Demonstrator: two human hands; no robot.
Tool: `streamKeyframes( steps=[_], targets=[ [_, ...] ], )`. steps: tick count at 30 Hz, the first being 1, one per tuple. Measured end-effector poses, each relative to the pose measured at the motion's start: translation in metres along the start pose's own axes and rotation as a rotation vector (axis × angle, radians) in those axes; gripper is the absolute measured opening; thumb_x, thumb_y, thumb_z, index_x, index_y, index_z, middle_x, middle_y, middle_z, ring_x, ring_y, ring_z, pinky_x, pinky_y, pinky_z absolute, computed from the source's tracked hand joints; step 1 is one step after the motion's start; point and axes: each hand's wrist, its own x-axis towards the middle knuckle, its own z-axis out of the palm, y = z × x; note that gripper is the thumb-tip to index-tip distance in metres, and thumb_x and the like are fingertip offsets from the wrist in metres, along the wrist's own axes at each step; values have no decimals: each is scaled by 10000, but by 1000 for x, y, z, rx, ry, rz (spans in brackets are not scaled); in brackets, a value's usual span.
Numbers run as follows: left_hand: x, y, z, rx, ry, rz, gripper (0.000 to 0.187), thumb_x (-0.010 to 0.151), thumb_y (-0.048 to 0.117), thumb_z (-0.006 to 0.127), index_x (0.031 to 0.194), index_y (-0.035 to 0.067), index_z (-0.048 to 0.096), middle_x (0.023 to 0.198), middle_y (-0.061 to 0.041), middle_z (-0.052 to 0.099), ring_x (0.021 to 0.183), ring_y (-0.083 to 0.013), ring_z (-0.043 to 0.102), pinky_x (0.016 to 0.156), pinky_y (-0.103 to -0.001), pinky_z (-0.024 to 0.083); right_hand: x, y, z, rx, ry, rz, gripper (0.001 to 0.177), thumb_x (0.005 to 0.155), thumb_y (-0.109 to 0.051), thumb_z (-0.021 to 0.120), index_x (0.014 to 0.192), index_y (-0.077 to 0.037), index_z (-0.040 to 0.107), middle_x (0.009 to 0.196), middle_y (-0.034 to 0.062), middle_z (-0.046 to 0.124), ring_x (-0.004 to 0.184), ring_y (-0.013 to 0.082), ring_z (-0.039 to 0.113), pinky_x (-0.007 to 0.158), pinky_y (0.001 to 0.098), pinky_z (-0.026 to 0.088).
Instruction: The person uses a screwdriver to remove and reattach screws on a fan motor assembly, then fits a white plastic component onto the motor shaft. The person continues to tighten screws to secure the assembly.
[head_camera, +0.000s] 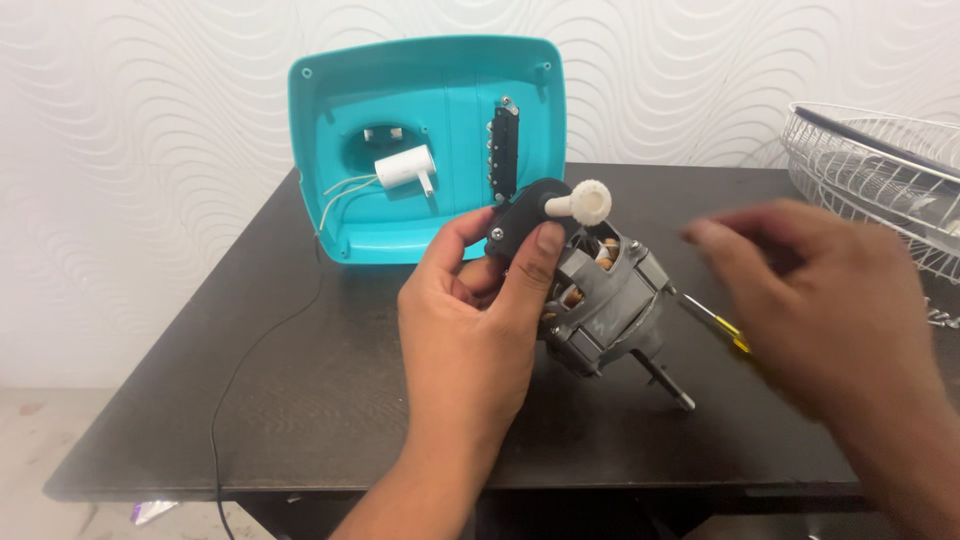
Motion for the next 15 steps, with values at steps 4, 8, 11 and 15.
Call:
streamKeyframes(
  steps=[4,8,11,15],
  targets=[
    [-3,-3,-4,5,-84,-37,417,902,229,735,1240,-15,709,907,-57,811,776,-29,688,669,-197,542,-14,43,2,-150,-97,221,315,957,-359,684,1175,-177,821,816,120,751,658,273,712,610,394,574],
    [-5,-8,-3,19,-126,-28,398,920,217,719,1242,-16,704,972,-50,800,827,-22,696,708,-200,555,-27,75,8,-346,-201,146,376,884,-457,758,1131,-182,830,981,86,781,853,224,753,766,370,591],
    [-6,-10,-3,69,-106,-95,385,904,193,725,1234,-4,716,937,-70,798,785,-53,688,692,-215,543,-27,91,9,-389,-251,228,339,905,-423,762,1126,-178,839,1002,79,796,855,217,747,773,370,594],
    [-9,-9,-4,208,-94,-73,368,855,176,760,1178,-1,755,948,-74,828,830,-66,725,734,-226,557,-17,95,8,43,-91,310,273,985,-253,713,1122,-21,760,936,147,769,733,216,760,694,372,589]
  ],
)
